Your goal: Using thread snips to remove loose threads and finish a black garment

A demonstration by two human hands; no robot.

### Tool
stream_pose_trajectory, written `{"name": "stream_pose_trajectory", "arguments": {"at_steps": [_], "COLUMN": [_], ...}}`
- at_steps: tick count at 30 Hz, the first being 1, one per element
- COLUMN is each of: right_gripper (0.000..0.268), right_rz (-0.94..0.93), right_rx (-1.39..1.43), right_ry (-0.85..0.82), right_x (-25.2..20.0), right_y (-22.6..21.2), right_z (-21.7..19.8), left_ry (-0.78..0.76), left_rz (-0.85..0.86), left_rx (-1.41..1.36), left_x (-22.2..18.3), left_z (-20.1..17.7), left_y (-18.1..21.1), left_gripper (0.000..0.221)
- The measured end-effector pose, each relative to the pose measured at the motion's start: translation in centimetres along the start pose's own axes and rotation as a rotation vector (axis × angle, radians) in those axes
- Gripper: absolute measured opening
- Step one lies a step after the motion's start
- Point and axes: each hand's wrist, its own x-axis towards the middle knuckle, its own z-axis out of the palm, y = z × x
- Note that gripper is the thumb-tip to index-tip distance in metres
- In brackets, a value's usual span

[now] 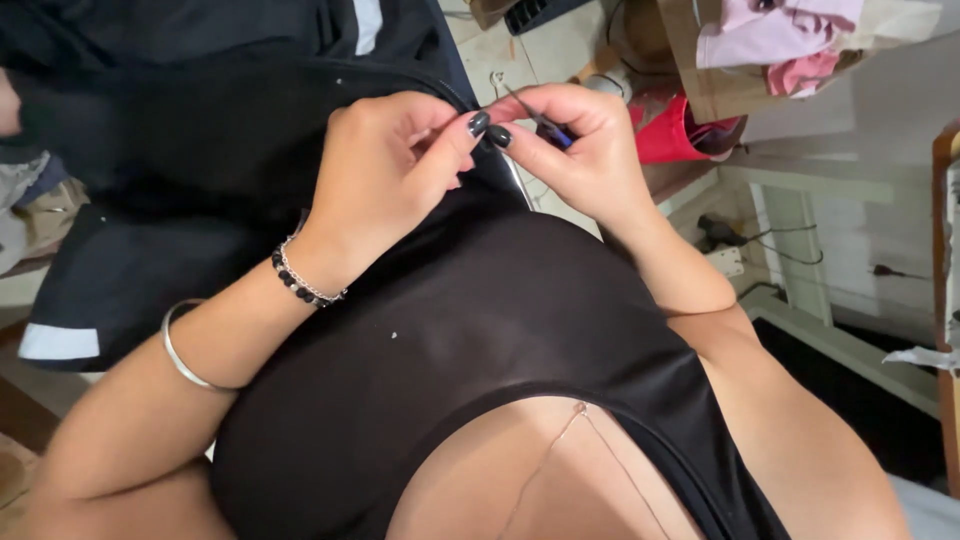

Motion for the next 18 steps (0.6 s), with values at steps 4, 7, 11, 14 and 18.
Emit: {"name": "stream_pose_trajectory", "arguments": {"at_steps": [4, 7, 11, 14, 18], "right_gripper": [0.018, 0.021, 0.015, 0.017, 0.012], "right_rz": [0.019, 0.075, 0.089, 0.05, 0.057], "right_rx": [0.008, 0.033, -0.035, -0.094, -0.082], "right_ry": [-0.059, -0.053, 0.008, 0.038, 0.047], "right_x": [-0.1, -0.5, -0.7, -0.7, -0.3], "right_y": [1.0, 1.6, 1.6, 1.2, 1.8], "right_z": [0.5, 0.7, 0.9, 1.2, 1.2], "left_ry": [0.039, 0.063, 0.08, 0.074, 0.072], "left_rz": [-0.203, -0.218, -0.15, -0.129, -0.124], "left_rx": [-0.115, -0.177, -0.191, -0.181, -0.205], "left_x": [-0.7, -1.2, -1.2, -1.3, -1.3], "left_z": [1.4, 1.7, 2.0, 2.3, 2.1], "left_y": [-1.2, -1.8, -2.1, -2.5, -2.6], "left_gripper": [0.032, 0.027, 0.019, 0.016, 0.016]}}
